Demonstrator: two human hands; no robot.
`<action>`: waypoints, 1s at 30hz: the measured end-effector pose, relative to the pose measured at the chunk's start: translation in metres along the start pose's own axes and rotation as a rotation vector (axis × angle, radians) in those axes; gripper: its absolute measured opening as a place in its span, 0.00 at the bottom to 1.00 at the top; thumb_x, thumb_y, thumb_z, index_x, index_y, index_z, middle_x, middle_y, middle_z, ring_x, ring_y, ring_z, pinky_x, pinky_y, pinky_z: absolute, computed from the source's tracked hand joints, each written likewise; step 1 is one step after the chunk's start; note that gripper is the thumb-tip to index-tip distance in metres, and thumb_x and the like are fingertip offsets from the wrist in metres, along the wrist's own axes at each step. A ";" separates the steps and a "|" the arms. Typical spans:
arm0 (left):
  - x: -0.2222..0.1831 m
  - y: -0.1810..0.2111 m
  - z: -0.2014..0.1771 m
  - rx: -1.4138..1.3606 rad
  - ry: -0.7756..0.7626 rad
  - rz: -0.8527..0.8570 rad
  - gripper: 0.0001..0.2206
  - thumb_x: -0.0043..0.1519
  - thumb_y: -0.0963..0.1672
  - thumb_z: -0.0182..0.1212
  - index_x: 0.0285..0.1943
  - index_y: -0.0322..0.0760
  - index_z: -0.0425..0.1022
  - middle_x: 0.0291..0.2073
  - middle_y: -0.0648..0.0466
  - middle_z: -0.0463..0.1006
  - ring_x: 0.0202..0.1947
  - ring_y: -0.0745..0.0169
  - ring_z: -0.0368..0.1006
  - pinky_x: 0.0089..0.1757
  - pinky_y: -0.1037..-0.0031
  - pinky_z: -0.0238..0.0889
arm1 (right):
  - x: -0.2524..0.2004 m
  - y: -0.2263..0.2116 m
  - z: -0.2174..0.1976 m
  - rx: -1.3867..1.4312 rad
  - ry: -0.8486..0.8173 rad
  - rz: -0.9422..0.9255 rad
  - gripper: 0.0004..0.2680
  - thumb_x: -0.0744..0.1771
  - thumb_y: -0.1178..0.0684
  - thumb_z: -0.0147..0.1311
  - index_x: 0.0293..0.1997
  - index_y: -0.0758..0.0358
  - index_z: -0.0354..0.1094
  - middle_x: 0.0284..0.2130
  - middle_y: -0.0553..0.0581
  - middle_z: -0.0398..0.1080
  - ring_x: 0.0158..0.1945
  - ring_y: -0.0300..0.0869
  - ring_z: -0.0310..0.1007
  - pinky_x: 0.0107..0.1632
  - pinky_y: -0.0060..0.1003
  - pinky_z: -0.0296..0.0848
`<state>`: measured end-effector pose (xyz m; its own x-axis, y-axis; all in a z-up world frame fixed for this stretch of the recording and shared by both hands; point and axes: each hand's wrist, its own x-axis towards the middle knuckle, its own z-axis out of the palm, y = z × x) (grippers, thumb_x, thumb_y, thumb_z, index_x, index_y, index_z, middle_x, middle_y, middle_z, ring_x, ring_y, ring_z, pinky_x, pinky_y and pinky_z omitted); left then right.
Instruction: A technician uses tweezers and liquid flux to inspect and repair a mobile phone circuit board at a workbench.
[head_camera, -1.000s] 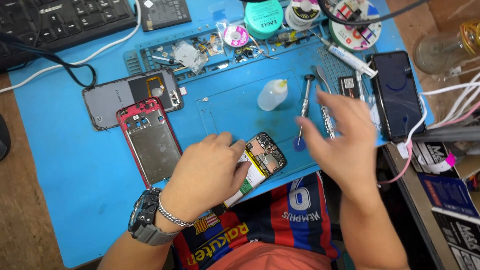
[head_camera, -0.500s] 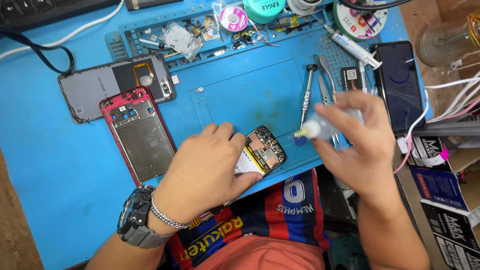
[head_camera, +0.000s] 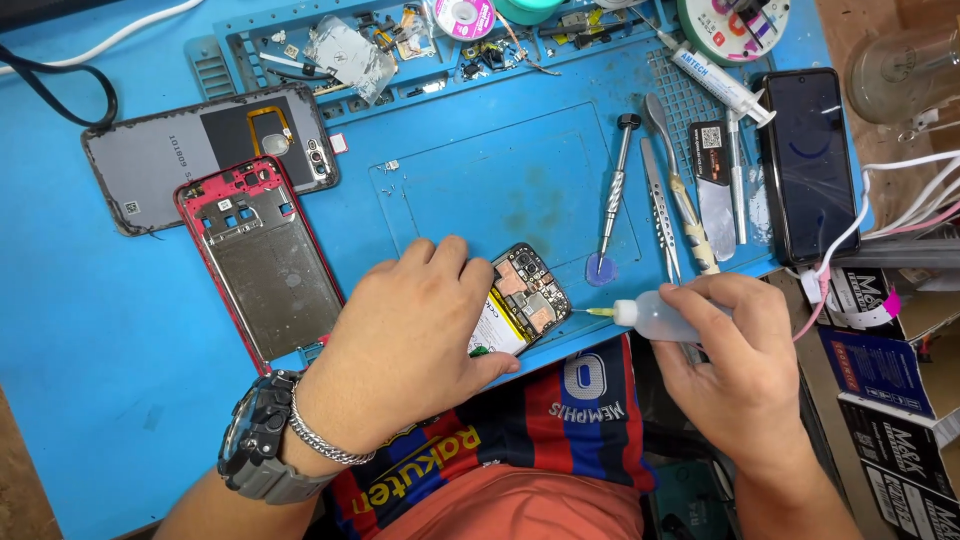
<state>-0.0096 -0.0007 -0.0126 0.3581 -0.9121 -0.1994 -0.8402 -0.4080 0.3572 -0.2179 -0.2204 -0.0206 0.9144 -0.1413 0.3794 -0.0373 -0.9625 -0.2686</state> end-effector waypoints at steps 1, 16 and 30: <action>0.001 0.000 0.000 -0.001 -0.001 0.000 0.34 0.50 0.64 0.76 0.49 0.42 0.71 0.41 0.52 0.72 0.40 0.48 0.71 0.33 0.55 0.71 | 0.001 -0.001 0.001 0.001 -0.001 0.001 0.13 0.66 0.66 0.68 0.55 0.68 0.71 0.47 0.66 0.68 0.50 0.58 0.71 0.54 0.50 0.70; 0.000 -0.001 0.001 0.004 -0.005 0.001 0.34 0.49 0.64 0.76 0.49 0.42 0.71 0.41 0.52 0.72 0.42 0.47 0.70 0.34 0.54 0.71 | 0.003 -0.004 0.001 -0.070 -0.046 -0.027 0.13 0.67 0.65 0.67 0.55 0.64 0.71 0.46 0.63 0.70 0.49 0.57 0.71 0.53 0.53 0.68; -0.001 0.001 -0.001 0.004 0.023 -0.001 0.33 0.49 0.64 0.76 0.46 0.42 0.72 0.40 0.52 0.72 0.42 0.47 0.70 0.34 0.53 0.70 | 0.013 0.001 -0.008 0.005 0.014 0.068 0.16 0.63 0.56 0.75 0.53 0.64 0.75 0.48 0.64 0.70 0.53 0.57 0.71 0.59 0.49 0.66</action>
<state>-0.0107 -0.0002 -0.0115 0.3681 -0.9125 -0.1783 -0.8414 -0.4085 0.3538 -0.2088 -0.2253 -0.0089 0.9042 -0.2097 0.3721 -0.0974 -0.9495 -0.2983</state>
